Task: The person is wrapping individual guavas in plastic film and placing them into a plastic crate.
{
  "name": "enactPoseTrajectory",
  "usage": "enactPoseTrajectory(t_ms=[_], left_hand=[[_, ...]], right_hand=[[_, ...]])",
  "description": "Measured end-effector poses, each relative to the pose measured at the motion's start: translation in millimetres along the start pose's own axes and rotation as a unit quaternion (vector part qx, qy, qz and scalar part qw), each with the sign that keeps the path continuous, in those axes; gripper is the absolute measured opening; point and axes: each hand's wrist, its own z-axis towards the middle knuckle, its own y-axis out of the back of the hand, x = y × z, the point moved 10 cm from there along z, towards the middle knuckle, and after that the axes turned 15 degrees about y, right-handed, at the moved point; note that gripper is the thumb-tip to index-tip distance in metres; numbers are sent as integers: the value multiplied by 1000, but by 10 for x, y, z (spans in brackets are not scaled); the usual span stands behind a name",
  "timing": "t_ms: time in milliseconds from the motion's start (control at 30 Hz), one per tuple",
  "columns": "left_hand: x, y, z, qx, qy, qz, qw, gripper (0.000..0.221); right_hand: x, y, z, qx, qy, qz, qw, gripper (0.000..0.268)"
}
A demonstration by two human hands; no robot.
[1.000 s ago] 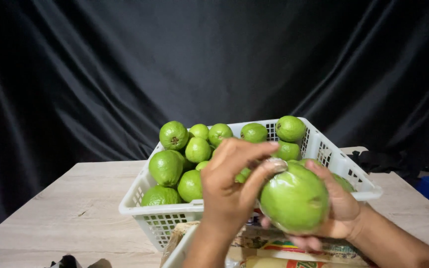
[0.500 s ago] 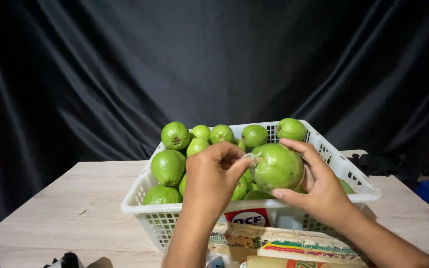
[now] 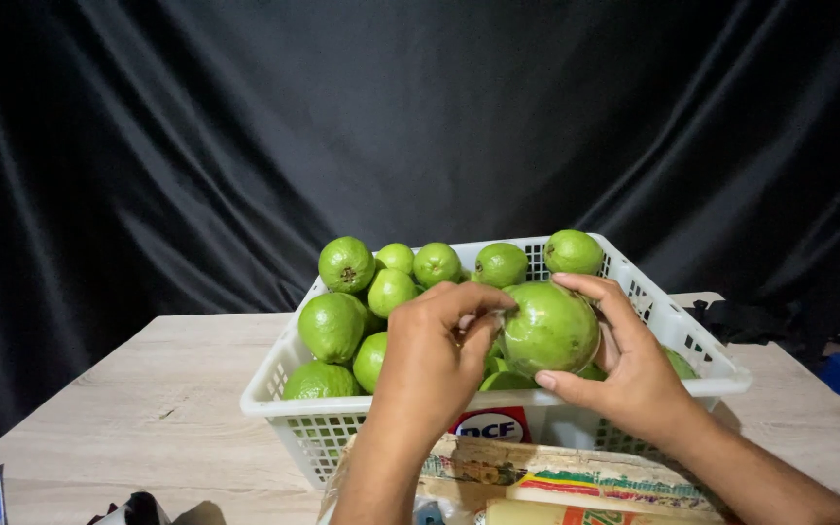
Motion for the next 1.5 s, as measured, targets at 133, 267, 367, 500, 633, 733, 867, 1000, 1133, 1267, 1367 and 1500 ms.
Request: enactPoseTrajectory(t_ms=[133,267,367,500,633,733,867,1000,1133,1267,1367,1500], left_hand=[[118,8,33,0,54,-33,998,17],[163,-11,56,10,59,-27,998,15],[113,-1,46,12,66,-25,997,15],[117,37,30,10,92,-95,991,11],[84,22,40,6,72,-43,996,8],[39,-2,29,12,54,-32,998,11],[-46,-2,-4,27,59,-52,997,17],[43,-24,24,17,48,-68,996,16],[45,-61,28,41,65,-57,995,17],[8,-70,24,50,54,-42,996,18],[-7,-69,16,40,24,-50,998,18],[-44,-60,-2,31,15,-22,999,22]], right_hand=[[-68,7,-24,-8,-41,34,999,90],[-67,-10,-35,-2,-44,42,998,90],[-128,-12,-55,-11,-61,67,996,92],[-140,2,-56,-21,-64,68,995,92],[-120,14,-44,-15,-63,53,996,90],[-110,17,-42,-15,-82,49,995,87],[-161,8,-57,-19,-112,85,990,80],[-437,10,-153,-64,-136,227,962,69],[-467,6,-168,-73,-154,252,953,67],[-473,-14,-183,-76,-185,265,943,67],[-481,-31,-169,-56,-167,272,946,70],[-472,-34,-157,-53,-157,276,947,71]])
